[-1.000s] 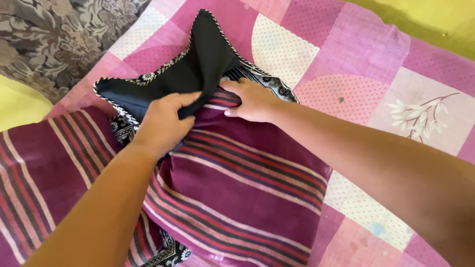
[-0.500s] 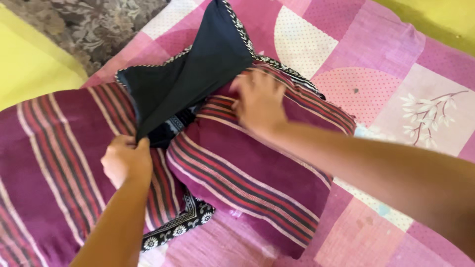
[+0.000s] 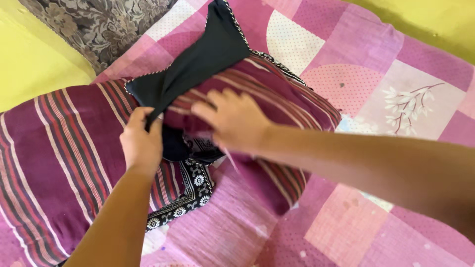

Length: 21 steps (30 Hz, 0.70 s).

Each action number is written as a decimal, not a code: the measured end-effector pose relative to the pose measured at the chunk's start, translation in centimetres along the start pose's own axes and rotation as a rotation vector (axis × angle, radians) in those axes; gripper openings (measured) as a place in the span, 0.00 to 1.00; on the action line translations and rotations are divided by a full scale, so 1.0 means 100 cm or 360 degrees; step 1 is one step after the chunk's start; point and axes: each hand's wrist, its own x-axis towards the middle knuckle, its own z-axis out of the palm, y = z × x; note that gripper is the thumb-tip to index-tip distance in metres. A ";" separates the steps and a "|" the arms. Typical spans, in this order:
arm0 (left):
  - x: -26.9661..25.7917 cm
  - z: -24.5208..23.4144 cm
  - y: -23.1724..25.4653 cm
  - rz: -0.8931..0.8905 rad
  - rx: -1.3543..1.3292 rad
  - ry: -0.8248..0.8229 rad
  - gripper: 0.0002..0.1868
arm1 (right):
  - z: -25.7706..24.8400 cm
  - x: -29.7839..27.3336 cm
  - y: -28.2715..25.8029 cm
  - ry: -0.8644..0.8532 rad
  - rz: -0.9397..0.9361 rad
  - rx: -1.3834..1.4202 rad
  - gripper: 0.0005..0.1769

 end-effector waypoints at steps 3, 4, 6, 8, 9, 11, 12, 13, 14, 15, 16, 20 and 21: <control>0.002 -0.004 0.041 -0.0096 -0.0110 0.0008 0.08 | -0.013 0.010 0.024 0.0367 -0.0055 0.0015 0.29; 0.007 -0.004 0.051 0.0052 -0.0078 0.0002 0.08 | -0.008 0.015 0.023 0.0408 -0.0020 0.0024 0.27; 0.016 -0.002 0.067 0.0321 -0.0012 -0.0027 0.09 | 0.011 0.018 0.012 0.0283 0.0133 0.0048 0.26; 0.026 0.003 0.075 0.0026 0.0067 -0.0360 0.15 | 0.033 0.019 0.001 -0.0003 0.0357 0.0040 0.29; 0.027 0.007 0.076 -0.0128 0.0111 -0.0536 0.18 | 0.039 0.020 0.007 -0.0122 0.0241 0.0103 0.27; 0.028 0.004 0.070 0.0091 0.0225 -0.0667 0.23 | 0.049 0.018 0.023 -0.0360 0.0016 0.0232 0.25; 0.026 0.004 0.067 0.0203 0.0281 -0.0735 0.26 | 0.052 0.015 0.038 -0.0337 0.0062 0.0231 0.24; 0.022 0.007 0.066 0.0161 0.0396 -0.0803 0.24 | 0.051 0.011 0.059 -0.0313 0.0108 0.0229 0.22; 0.018 0.007 0.066 0.0120 0.0512 -0.0870 0.22 | 0.050 0.006 0.083 -0.0289 0.0154 0.0226 0.21; 0.016 0.009 0.067 0.0077 0.0633 -0.0939 0.21 | 0.048 -0.002 0.107 -0.0132 0.0294 0.0224 0.24; 0.016 0.015 0.071 0.0202 0.0632 -0.0933 0.23 | 0.045 -0.011 0.132 0.0025 0.0434 0.0220 0.26; 0.026 0.047 0.090 0.0407 0.0587 -0.0989 0.36 | 0.024 -0.053 0.223 -0.0301 0.1162 0.0530 0.49; 0.031 0.057 0.095 0.0389 0.0567 -0.1017 0.41 | 0.021 -0.058 0.236 -0.0495 0.1259 0.0718 0.52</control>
